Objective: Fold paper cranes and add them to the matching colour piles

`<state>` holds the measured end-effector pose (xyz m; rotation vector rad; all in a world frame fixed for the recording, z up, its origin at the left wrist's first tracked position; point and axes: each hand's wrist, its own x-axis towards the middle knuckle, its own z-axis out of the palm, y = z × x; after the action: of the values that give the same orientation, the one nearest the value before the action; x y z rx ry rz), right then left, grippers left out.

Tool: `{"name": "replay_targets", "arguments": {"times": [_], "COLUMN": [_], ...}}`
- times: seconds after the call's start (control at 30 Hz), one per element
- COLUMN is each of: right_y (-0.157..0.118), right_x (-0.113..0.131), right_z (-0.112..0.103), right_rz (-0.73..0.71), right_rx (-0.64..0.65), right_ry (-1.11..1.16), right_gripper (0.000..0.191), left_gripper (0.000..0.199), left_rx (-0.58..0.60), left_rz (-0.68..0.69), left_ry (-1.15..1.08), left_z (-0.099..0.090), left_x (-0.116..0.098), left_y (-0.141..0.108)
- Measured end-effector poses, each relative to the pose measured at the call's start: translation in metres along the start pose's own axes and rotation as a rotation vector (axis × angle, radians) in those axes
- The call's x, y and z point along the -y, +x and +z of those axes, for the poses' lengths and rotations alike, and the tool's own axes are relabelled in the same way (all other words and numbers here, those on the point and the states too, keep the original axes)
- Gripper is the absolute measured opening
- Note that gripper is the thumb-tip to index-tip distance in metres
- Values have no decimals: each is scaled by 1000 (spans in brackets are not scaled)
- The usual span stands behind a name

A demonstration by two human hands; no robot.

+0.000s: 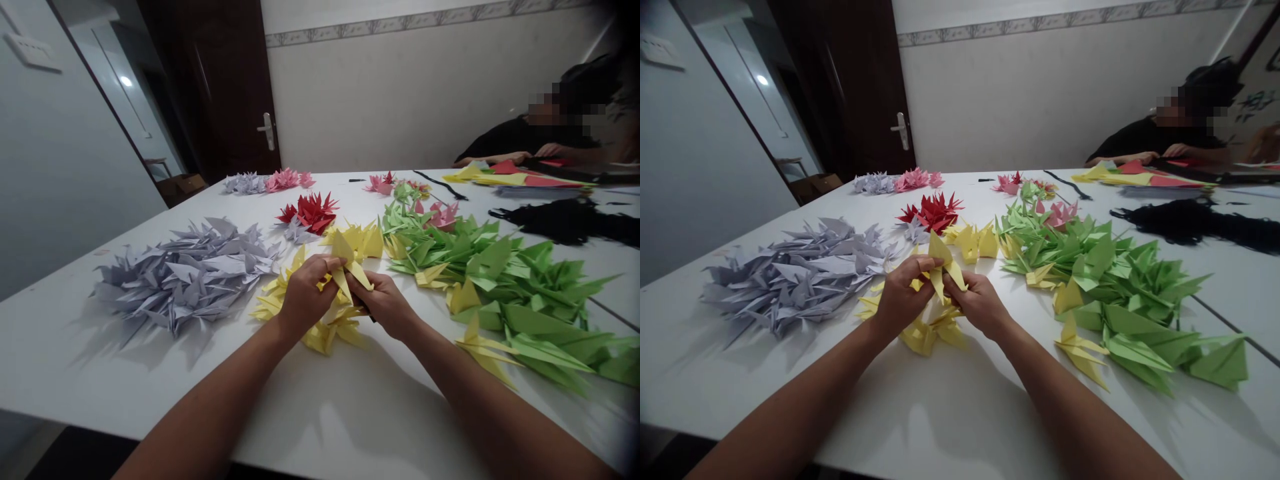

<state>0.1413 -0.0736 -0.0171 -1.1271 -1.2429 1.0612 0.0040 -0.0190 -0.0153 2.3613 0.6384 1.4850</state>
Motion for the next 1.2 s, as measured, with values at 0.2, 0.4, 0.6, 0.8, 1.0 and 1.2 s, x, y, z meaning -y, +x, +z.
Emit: {"name": "replay_targets", "arguments": {"times": [0.2,0.4,0.6,0.8,1.0,1.2], "right_y": [-1,-1,1,3,4,4], "right_x": [0,8,0,-6,-7,-8], "right_z": [-1,-7,-7,-7,-8,-9], "right_rz": [-28,-88,-94,-183,-196,-223], "right_rx": [4,-60,-13,-7,-41,-44], "right_ry": [1,147,-12,-105,-143,-225], "right_gripper": [47,38,38,35,35,32], "left_gripper": [29,25,21,15,16,21], "left_rx": [-22,-237,-49,50,76,61], "left_rz": [-128,-709,-933,-946,-942,-963], "left_ry": [-117,-683,-1038,-1067,-1060,-1041], "left_z": [0,-8,-8,-5,-5,-4], "left_x": [0,8,-3,-12,-9,-9], "left_y": [1,17,19,15,15,14]}}
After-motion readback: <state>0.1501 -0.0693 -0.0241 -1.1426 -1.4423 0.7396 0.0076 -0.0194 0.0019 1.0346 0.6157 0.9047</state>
